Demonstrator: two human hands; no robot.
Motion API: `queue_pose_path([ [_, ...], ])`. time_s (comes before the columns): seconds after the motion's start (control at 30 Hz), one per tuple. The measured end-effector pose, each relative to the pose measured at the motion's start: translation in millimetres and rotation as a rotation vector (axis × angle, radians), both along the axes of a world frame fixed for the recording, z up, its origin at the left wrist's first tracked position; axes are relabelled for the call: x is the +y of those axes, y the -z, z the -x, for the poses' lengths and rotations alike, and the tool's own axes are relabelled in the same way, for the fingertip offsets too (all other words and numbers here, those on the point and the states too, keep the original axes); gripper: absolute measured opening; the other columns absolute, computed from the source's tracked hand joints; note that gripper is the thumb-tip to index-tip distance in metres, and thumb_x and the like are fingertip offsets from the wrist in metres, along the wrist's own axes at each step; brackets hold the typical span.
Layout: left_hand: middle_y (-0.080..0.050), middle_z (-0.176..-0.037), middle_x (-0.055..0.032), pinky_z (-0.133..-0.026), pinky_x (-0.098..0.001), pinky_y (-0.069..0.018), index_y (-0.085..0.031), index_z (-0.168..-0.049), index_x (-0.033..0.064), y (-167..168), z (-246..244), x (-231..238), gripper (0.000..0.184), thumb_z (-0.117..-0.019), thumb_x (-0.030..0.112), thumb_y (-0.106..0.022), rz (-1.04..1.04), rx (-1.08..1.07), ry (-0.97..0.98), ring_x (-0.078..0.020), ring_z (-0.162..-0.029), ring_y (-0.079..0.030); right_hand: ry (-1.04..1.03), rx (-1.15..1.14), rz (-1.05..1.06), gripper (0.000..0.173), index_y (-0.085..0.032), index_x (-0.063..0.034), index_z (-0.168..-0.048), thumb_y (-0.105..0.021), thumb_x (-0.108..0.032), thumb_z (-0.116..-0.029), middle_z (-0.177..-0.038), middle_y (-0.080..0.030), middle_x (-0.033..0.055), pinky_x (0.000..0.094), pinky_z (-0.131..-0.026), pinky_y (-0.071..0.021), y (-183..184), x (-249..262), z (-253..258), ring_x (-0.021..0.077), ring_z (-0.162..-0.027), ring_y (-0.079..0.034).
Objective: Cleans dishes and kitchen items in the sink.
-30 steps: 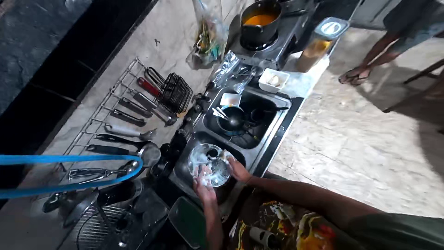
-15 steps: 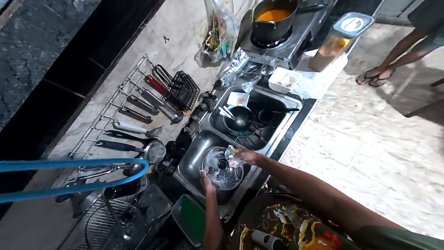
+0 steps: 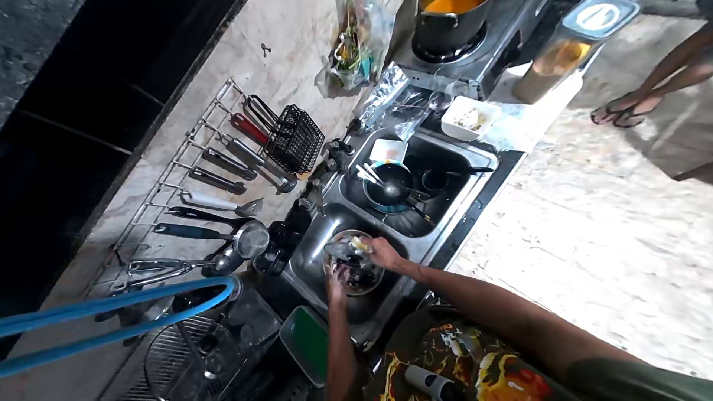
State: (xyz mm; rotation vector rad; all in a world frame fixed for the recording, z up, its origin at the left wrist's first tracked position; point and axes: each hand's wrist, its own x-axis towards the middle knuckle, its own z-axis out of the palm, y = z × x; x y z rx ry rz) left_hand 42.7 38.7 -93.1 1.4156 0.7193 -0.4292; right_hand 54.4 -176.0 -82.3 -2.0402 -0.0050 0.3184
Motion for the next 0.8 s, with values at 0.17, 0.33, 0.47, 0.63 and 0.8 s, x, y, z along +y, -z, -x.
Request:
queue_pose_path([
  [0.17, -0.049, -0.150, -0.0196, -0.097, -0.0523, -0.0517, -0.032, -0.157, 0.0101, -12.1, -8.3, 6.7, 0.073, -0.1069, 0.063, -0.023, 0.074, 0.119, -0.095, -0.0329, -0.124, -0.058, -0.408, -0.175, 0.263, 0.034, -0.068, -0.0081, -0.128, -0.061, -0.007, -0.0944, -0.110, -0.072, 0.0247, 0.0674, -0.089, -0.0515, -0.4, 29.7, 26.1, 0.0464, -0.102, -0.069],
  [0.33, -0.059, -0.109, -0.0157, -0.078, -0.0377, -0.0537, -0.049, -0.129, -0.0022, 14.7, 7.5, 16.6, 0.029, -0.1075, 0.013, -0.037, 0.044, 0.167, -0.191, -0.0222, -0.089, -0.059, -0.493, -0.332, 0.326, 0.031, -0.070, -0.0086, -0.123, -0.055, 0.000, -0.0981, -0.107, -0.072, 0.0212, 0.0622, -0.092, -0.0537, 40.8, 33.8, 39.3, 0.0416, -0.103, -0.070],
  [0.47, -0.058, -0.123, -0.0171, -0.087, -0.0378, -0.0536, -0.046, -0.137, -0.0005, 28.2, 17.0, 9.3, 0.032, -0.1063, 0.007, -0.042, 0.095, 0.154, -0.253, -0.0235, -0.100, -0.060, -0.528, -0.301, 0.368, 0.035, -0.067, -0.0085, -0.129, -0.052, 0.003, -0.0987, -0.109, -0.072, 0.0217, 0.0616, -0.094, -0.0528, 55.2, 27.8, 43.6, 0.0419, -0.105, -0.069],
  [0.63, -0.056, -0.130, -0.0173, -0.088, -0.0383, -0.0527, -0.043, -0.142, 0.0025, 55.7, 29.7, 1.7, 0.039, -0.1035, 0.002, -0.047, 0.059, 0.139, -0.244, -0.0228, -0.103, -0.058, -0.550, -0.262, 0.368, 0.035, -0.067, -0.0077, -0.126, -0.054, 0.006, -0.0971, -0.109, -0.072, 0.0204, 0.0610, -0.096, -0.0527, 69.8, 22.1, 48.0, 0.0403, -0.105, -0.069],
  [0.8, -0.049, -0.142, -0.0196, -0.096, -0.0462, -0.0502, -0.036, -0.148, 0.0030, 82.7, 42.9, -7.2, 0.050, -0.1003, -0.006, -0.046, 0.085, 0.058, -0.285, -0.0279, -0.116, -0.055, -0.577, -0.127, 0.322, 0.033, -0.067, -0.0064, -0.126, -0.056, 0.005, -0.0969, -0.113, -0.071, 0.0230, 0.0641, -0.096, -0.0517, 59.2, 5.9, 49.4, 0.0435, -0.109, -0.067],
])
